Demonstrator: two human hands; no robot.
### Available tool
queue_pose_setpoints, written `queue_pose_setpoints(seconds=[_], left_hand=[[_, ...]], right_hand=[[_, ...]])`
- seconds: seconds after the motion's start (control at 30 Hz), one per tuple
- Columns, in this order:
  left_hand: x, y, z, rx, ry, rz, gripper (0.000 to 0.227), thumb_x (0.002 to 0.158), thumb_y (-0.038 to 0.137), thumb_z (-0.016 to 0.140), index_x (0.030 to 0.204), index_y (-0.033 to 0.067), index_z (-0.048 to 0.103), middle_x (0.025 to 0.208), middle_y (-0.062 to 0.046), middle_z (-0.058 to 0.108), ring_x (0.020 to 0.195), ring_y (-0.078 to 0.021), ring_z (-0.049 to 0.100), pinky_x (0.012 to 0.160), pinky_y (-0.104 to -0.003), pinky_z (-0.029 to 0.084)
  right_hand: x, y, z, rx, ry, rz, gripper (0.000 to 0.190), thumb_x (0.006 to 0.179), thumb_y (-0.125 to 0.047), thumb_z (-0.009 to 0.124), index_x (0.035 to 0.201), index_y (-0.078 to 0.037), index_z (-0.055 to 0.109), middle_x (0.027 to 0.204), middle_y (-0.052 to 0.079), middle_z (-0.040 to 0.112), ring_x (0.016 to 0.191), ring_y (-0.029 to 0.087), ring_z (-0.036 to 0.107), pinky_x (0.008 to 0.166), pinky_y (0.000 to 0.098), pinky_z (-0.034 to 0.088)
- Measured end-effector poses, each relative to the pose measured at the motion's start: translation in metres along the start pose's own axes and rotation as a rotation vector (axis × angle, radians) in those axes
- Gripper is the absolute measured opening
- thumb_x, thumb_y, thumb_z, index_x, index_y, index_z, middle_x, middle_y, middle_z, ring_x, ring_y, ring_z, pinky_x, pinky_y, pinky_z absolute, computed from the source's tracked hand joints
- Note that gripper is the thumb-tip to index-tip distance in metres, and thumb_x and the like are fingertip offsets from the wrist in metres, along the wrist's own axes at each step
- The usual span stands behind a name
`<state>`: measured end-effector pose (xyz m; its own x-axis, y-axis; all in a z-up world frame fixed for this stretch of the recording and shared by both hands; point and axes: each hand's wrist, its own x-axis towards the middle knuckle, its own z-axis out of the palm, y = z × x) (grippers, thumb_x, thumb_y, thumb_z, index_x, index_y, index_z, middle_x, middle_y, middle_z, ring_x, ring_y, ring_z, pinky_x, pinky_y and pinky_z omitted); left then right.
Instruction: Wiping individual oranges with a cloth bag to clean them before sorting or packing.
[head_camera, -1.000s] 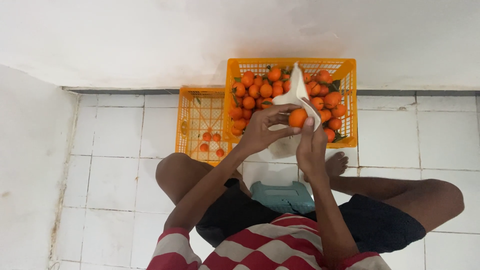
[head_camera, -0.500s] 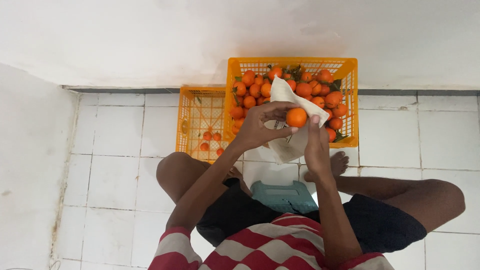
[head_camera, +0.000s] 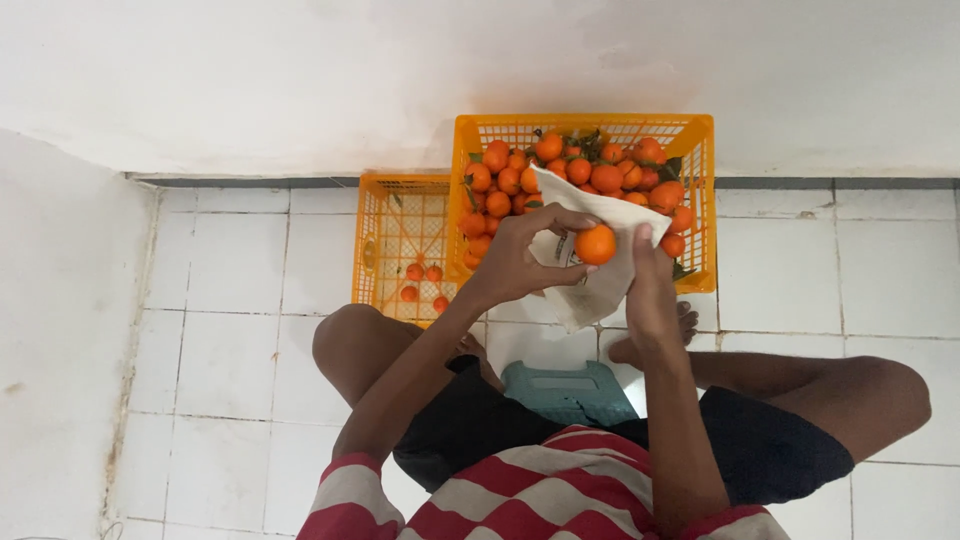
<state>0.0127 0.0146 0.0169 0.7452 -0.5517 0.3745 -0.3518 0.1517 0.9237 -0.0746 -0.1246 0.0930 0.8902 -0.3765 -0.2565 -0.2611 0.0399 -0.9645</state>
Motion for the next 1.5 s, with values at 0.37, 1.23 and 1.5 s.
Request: queue_pose_setpoints(seconds=[0.37,1.23,1.5], left_hand=[[0.003,0.002,0.004,0.037,0.093,0.045,0.051,0.085,0.019,0.088,0.131,0.0155,0.069,0.123,-0.007,0.072,0.119,-0.0219,0.067,0.103,-0.039,0.053],[-0.002,-0.016,0.015,0.294,0.3,0.173,0.045,0.076,0.034,0.093,0.11,0.0137,0.073,0.111,0.002,0.072,0.12,-0.0154,0.06,0.109,-0.037,0.042],[-0.009,-0.058,0.016,0.251,0.252,-0.023,0.048,0.08,0.04,0.09,0.12,0.0229,0.07,0.115,0.005,0.07,0.126,-0.0137,0.058,0.117,-0.044,0.019]], right_hand=[[-0.004,0.023,0.009,0.024,0.042,-0.018,0.079,0.103,-0.064,0.031,0.145,0.001,0.046,0.141,0.022,0.055,0.134,0.034,0.051,0.115,0.0535,0.037],[0.01,0.045,0.022,0.59,0.057,0.084,0.067,0.102,-0.056,0.042,0.147,-0.007,0.047,0.132,0.01,0.062,0.119,0.024,0.063,0.107,0.0481,0.051],[-0.003,0.039,0.027,0.717,0.127,0.228,0.059,0.101,-0.052,0.048,0.141,-0.01,0.055,0.136,0.008,0.063,0.118,0.021,0.064,0.104,0.0383,0.053]])
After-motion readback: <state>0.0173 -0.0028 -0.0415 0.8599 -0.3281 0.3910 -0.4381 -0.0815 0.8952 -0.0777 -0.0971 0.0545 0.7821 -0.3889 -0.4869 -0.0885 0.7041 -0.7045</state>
